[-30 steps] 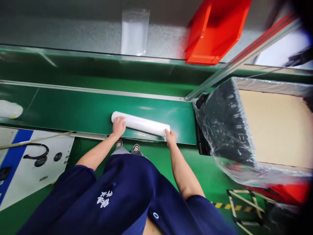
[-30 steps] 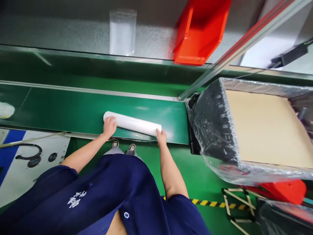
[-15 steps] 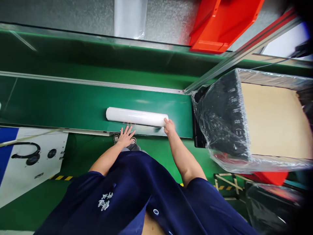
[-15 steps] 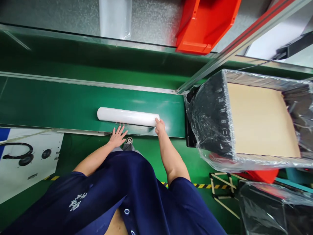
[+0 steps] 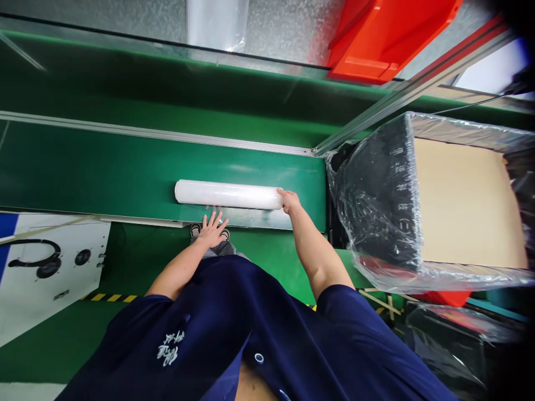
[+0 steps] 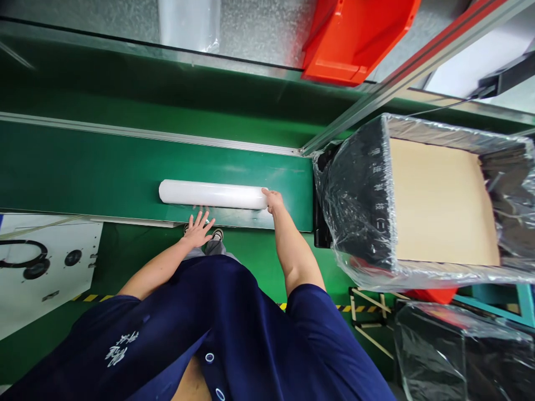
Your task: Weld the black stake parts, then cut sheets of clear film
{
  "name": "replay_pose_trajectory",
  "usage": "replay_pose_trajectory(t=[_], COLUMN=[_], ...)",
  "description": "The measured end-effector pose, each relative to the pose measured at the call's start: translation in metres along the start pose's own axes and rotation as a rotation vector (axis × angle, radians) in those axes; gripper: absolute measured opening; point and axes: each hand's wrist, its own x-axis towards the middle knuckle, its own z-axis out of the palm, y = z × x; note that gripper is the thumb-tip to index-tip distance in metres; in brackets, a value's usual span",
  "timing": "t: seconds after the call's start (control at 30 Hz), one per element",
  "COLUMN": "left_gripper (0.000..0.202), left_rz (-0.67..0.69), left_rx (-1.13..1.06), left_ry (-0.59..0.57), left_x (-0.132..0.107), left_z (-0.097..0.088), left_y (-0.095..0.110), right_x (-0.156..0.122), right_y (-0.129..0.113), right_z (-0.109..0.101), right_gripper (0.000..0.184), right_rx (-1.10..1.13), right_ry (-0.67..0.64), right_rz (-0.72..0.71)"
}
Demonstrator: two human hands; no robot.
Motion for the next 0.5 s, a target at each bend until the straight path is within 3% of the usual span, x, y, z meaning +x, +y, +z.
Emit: replay_pose_trajectory(t=[0.17, 0.33, 0.4, 0.5], left_gripper=[0.078, 0.082, 0.083, 0.085], left_rz=[-0.012, -0.009, -0.006, -0.003], left_rx=[0.005, 0.0, 0.0, 0.002], left_ry=[-0.018, -0.043, -0.035, -0.03], left_x=[0.001, 0.0, -0.001, -0.004], left_z=[0.0, -0.004, -0.003, -0.002], left_y=[0.002, 0.002, 0.002, 0.002], right_x=[0.002, 0.001, 0.0, 0.001], right_y=[-0.008, -0.012, -0.011, -0.008], right_z=[0.003, 0.009, 0.012, 0.015], right_gripper=[0.023, 0.028, 0.026, 0.029], right_rx=[-0.001, -0.03, -0.003, 0.063], right_ry=[0.012, -0.16, -0.16, -0.109], right_rz=[0.081, 0.366, 0.329, 0.137])
